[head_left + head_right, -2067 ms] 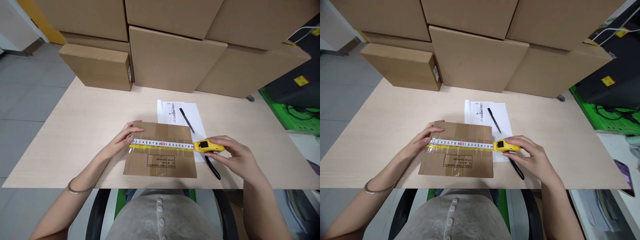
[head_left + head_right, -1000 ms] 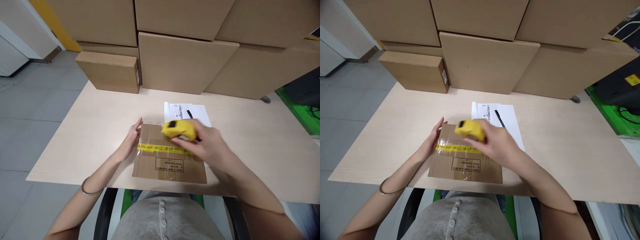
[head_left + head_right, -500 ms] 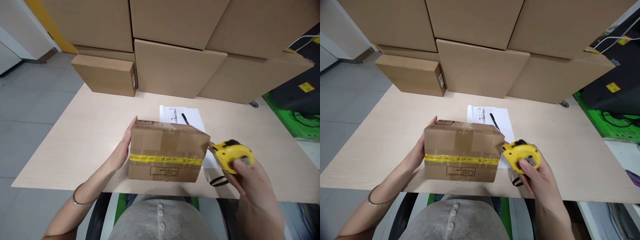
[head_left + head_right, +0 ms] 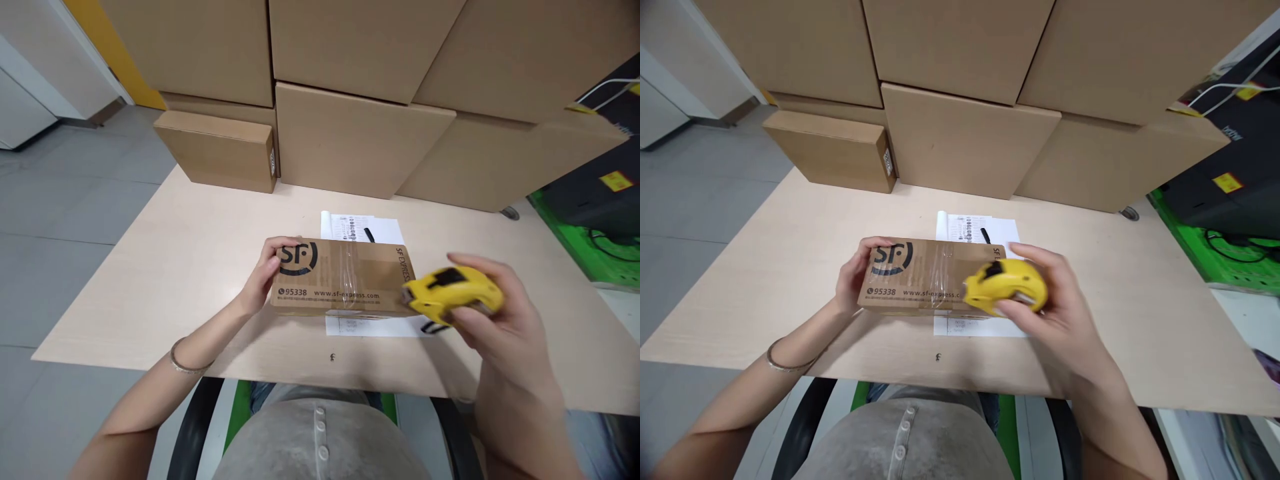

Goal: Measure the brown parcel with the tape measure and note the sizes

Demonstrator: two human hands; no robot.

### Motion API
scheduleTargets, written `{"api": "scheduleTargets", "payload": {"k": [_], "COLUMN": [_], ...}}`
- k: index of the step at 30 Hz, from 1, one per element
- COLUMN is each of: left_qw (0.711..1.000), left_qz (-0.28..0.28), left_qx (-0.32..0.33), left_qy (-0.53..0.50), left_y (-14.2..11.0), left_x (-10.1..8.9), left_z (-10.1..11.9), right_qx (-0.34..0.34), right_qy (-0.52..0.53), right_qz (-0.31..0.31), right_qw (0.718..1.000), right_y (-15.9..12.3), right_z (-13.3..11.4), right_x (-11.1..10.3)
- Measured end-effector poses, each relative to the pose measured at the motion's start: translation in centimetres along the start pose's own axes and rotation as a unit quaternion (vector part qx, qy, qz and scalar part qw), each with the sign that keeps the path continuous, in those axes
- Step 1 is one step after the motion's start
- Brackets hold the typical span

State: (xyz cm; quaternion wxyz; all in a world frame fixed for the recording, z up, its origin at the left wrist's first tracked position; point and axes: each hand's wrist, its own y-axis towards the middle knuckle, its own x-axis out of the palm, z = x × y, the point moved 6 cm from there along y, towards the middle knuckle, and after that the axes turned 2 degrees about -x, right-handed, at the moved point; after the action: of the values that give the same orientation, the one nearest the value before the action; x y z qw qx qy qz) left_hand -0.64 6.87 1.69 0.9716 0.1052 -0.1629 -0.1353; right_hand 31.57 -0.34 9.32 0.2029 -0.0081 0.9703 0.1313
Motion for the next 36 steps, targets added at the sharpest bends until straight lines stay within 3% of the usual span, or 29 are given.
{"api": "scheduleTargets", "payload": {"k": [2,5,9,12,16,23,26,29,36], "left_qw": [0.999,0.997,0.994,0.996,0.999,0.998,0.998,0.999,0.999], "left_qz": [0.011,0.033,0.059,0.04,0.007,-0.03,-0.039,-0.027,-0.021], "left_qx": [0.0,-0.013,-0.038,-0.031,-0.004,-0.006,-0.004,-0.006,-0.019], "left_qy": [-0.035,-0.07,-0.086,-0.073,-0.05,-0.046,-0.051,-0.047,-0.044], "left_y": [0.2,0.2,0.1,0.2,0.4,0.6,0.6,0.6,0.6], "left_x": [0.3,0.3,-0.6,-0.9,-0.9,-0.7,-0.7,-0.9,-1.1], "left_z": [0.0,-0.1,-0.8,-1.1,-1.2,-1.3,-1.2,-1.3,-1.4], "right_qx": [-0.115,-0.222,-0.223,-0.203,-0.194,-0.097,-0.059,-0.038,-0.018], "right_qy": [-0.01,-0.038,-0.101,-0.149,-0.164,-0.178,-0.182,-0.172,-0.158], "right_qz": [-0.063,-0.238,-0.358,-0.378,-0.346,-0.206,-0.146,-0.122,-0.131], "right_qw": [0.991,0.945,0.901,0.891,0.903,0.957,0.971,0.977,0.979], "right_y": [3.0,6.6,9.0,9.3,8.9,5.9,4.5,4.3,4.7], "right_z": [-3.5,-7.8,-10.1,-9.8,-7.8,-2.4,-0.4,0.6,1.1], "right_x": [2.8,8.9,14.4,15.1,11.9,-0.5,-4.1,-5.0,-4.2]}}
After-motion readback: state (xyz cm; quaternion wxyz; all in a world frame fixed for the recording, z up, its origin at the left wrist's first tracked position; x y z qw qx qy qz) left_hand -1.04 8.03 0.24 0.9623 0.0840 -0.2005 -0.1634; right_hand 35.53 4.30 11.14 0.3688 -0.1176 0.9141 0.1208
